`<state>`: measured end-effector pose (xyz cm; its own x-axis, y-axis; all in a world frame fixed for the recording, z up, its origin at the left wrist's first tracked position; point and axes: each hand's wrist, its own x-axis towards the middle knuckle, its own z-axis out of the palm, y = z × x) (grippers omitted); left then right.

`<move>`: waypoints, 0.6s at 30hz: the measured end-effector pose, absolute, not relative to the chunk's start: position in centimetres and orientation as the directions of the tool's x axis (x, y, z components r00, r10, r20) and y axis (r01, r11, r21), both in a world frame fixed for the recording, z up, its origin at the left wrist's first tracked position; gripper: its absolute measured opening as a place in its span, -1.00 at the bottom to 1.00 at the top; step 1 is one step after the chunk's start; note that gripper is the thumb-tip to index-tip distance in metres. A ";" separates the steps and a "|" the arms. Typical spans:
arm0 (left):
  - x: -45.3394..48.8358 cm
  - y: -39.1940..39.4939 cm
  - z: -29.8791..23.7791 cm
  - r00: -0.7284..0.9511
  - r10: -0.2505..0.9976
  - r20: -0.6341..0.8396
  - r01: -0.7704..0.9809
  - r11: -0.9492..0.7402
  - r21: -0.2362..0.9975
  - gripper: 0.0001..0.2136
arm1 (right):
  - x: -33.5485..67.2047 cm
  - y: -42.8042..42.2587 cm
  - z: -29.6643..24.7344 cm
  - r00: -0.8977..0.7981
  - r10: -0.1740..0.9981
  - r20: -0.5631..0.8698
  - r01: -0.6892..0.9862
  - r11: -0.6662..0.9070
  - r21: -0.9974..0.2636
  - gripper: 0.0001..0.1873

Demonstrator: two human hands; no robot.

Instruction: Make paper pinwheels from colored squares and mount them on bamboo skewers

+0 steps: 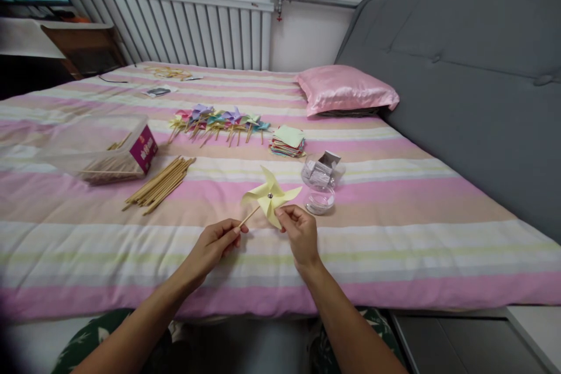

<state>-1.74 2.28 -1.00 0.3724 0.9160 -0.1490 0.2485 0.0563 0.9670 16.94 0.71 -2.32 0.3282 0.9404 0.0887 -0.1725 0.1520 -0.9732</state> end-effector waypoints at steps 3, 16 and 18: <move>-1.7 2.2 -0.9 0.381 0.911 -0.156 0.265 0.054 0.963 -0.75 | 16.9 0.6 -2.1 0.371 0.924 0.093 -0.219 0.184 -0.958 -0.82; -1.0 1.4 -0.7 0.468 0.878 -0.102 0.295 -0.046 0.954 -0.74 | 16.3 1.1 -2.7 0.469 0.878 -0.096 -0.429 0.132 -0.893 -0.73; -1.0 1.4 -0.8 0.472 0.874 -0.113 0.296 -0.036 0.955 -0.74 | 16.4 1.2 -2.6 0.460 0.882 -0.101 -0.442 0.128 -0.888 -0.73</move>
<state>-1.00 1.43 -0.78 0.4720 0.8743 -0.1128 0.2957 -0.0364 0.9546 16.39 1.15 -2.63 0.4602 0.8820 -0.1013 -0.4416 0.1285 -0.8879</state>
